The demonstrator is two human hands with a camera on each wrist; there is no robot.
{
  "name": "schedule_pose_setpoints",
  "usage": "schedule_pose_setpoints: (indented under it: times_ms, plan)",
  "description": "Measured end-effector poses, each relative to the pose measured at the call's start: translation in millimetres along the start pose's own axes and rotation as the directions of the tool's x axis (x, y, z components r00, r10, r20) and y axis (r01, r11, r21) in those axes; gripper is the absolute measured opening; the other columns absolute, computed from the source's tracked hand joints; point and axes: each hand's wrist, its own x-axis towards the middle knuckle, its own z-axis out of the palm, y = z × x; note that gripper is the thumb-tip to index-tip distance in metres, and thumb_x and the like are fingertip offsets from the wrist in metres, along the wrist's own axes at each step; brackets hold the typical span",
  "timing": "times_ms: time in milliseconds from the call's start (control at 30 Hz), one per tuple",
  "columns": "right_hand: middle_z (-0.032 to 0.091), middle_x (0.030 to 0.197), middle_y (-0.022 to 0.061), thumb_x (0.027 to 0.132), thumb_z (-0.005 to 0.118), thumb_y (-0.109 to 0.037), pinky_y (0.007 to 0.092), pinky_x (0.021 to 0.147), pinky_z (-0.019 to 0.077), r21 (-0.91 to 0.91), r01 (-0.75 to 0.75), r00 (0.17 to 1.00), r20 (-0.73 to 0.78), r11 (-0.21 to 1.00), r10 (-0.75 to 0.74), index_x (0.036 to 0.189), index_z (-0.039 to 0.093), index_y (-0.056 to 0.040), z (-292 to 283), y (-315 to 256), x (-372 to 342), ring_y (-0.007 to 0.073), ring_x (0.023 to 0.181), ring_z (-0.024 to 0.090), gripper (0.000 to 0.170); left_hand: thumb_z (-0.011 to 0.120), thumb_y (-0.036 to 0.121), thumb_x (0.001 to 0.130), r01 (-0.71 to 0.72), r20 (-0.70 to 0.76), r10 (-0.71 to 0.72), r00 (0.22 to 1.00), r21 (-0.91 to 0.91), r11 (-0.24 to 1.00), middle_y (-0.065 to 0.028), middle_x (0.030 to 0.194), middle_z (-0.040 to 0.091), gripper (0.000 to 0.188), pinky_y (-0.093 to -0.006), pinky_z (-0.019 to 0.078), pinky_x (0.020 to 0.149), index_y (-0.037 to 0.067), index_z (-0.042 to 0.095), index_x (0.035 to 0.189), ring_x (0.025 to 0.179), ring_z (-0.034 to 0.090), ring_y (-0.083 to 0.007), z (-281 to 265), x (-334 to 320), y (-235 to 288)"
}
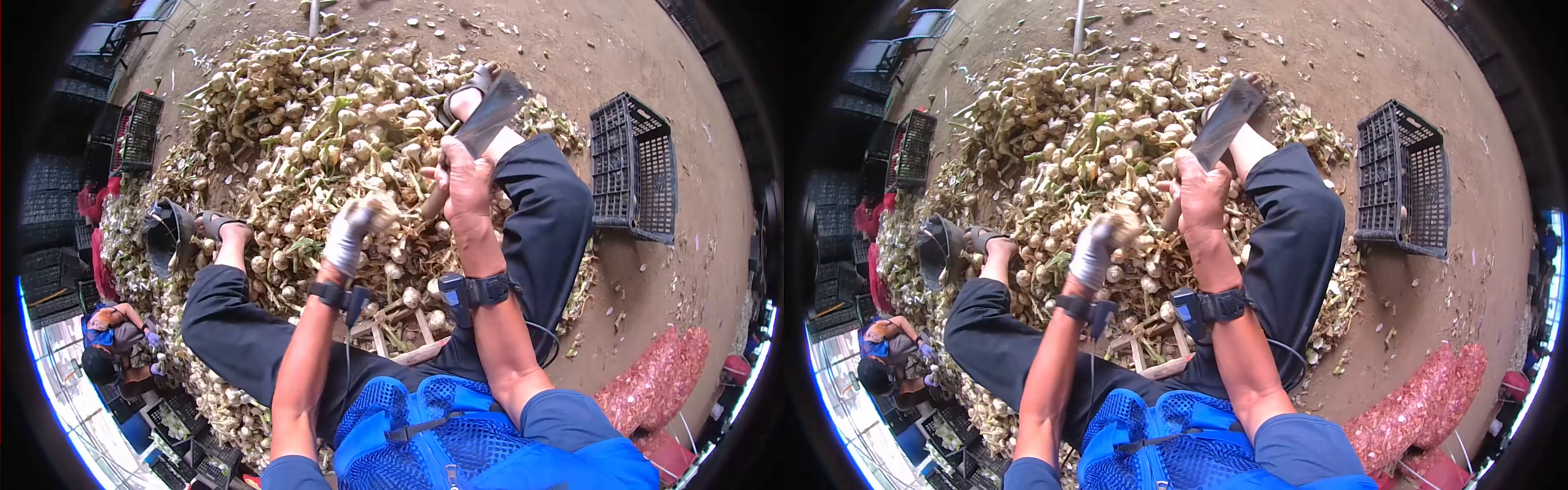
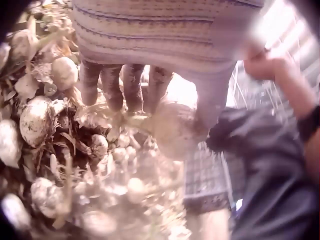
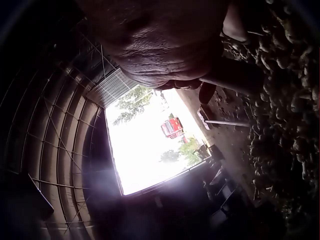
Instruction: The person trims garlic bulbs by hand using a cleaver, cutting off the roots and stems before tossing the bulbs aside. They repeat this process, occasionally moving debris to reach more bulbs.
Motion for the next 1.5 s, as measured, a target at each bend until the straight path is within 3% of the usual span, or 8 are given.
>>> schedule_pose_setpoints:
  times_ms: [200,400,733,933,1100,1200,1267,1500]
  plan:
    - [0.065,0.064,0.0048,0.089,0.064,-0.012,0.0309,0.051,0.0516,-0.643,0.253,0.948,0.314,0.723,-0.052,0.081,0.068,-0.0006,30,27,-30,0.0128,0.053,0.062,0.015,0.06,0.07,0.086,-0.165,-0.061,0.158,0.986,-0.144,0.976,-0.0038,0.087,0.068,0.071,-0.0232,0.0422,0.056,0.004,0.064,0.114,0.069,0.061,-0.0112,-69,-31,39]
    - [0.059,0.075,0.0117,0.081,0.073,-0.022,0.0404,0.057,0.051,-0.431,0.888,0.459,0.855,0.162,-0.241,0.079,0.057,-0.0054,57,49,-70,0.0302,0.065,0.064,0.023,0.081,0.025,0.083,-0.078,-0.073,0.096,0.993,0.22,0.972,0.0005,0.105,0.067,0.05,-0.0243,0.0517,0.08,0.004,0.06,0.124,0.092,0.062,-0.008,-81,-90,87]
    - [0.057,0.079,0.0094,0.075,0.072,-0.017,0.04,0.057,0.0505,-0.337,0.927,0.35,0.935,0.162,-0.06,0.08,0.056,-0.0067,61,77,-93,0.0312,0.067,0.063,0.02,0.083,0.008,0.077,-0.092,-0.149,0.1,0.984,0.056,0.994,-0.0093,0.113,0.067,0.069,-0.0279,0.0574,0.083,0.005,0.045,0.134,0.099,0.066,-0.0145,-93,-103,63]
    - [0.058,0.076,0.0101,0.077,0.071,-0.019,0.0398,0.055,0.0507,-0.44,0.875,0.466,0.878,0.201,-0.108,0.078,0.056,-0.0081,55,113,-94,0.0305,0.064,0.064,0.019,0.079,0.008,0.079,-0.209,-0.082,0.255,0.964,0.363,0.908,-0.0084,0.11,0.07,0.063,-0.0305,0.056,0.083,0.004,0.045,0.131,0.097,0.068,-0.017,-104,-87,33]
    - [0.057,0.072,0.0112,0.081,0.07,-0.023,0.0404,0.055,0.0498,-0.461,0.858,0.508,0.827,0.226,-0.241,0.074,0.054,-0.0077,48,124,-88,0.0312,0.063,0.062,0.023,0.059,0.006,0.096,-0.129,-0.109,0.137,0.985,0.077,0.989,-0.0096,0.112,0.069,0.03,-0.0311,0.0581,0.084,0.006,0.049,0.124,0.097,0.068,-0.0181,-92,-87,38]
    - [0.068,0.081,0.0171,0.085,0.069,-0.024,0.0429,0.062,0.0539,-0.884,0.461,0.866,0.43,-0.073,0.257,0.085,0.066,-0.0059,1,168,-33,0.0318,0.075,0.07,0.018,0.074,0.017,0.08,-0.288,0.02,0.3,0.954,0.356,0.889,-0.0082,0.105,0.069,0.046,-0.033,0.0564,0.087,0.006,0.054,0.12,0.096,0.068,-0.0168,-51,-109,67]
    - [0.071,0.088,0.0193,0.085,0.067,-0.02,0.0456,0.067,0.0549,-0.971,0.232,0.96,0.219,-0.059,0.177,0.09,0.07,-0.0057,-41,162,-10,0.0322,0.081,0.072,0.015,0.082,0.019,0.068,-0.358,0.048,0.375,0.926,0.432,0.828,-0.0063,0.101,0.069,0.063,-0.03,0.0553,0.086,0.004,0.054,0.122,0.095,0.067,-0.0137,-33,-122,77]
    - [0.06,0.059,0.0078,0.087,0.066,-0.021,0.0375,0.055,0.0494,-0.764,0.366,0.885,0.462,0.531,0.055,0.076,0.064,-0.0055,12,137,-44,0.0149,0.054,0.058,0.019,0.089,0.01,0.068,-0.247,-0.154,0.258,0.954,0.09,0.965,-0.0072,0.113,0.065,0.081,-0.0309,0.0547,0.091,0.005,0.042,0.133,0.101,0.065,-0.0157,-51,-92,58]
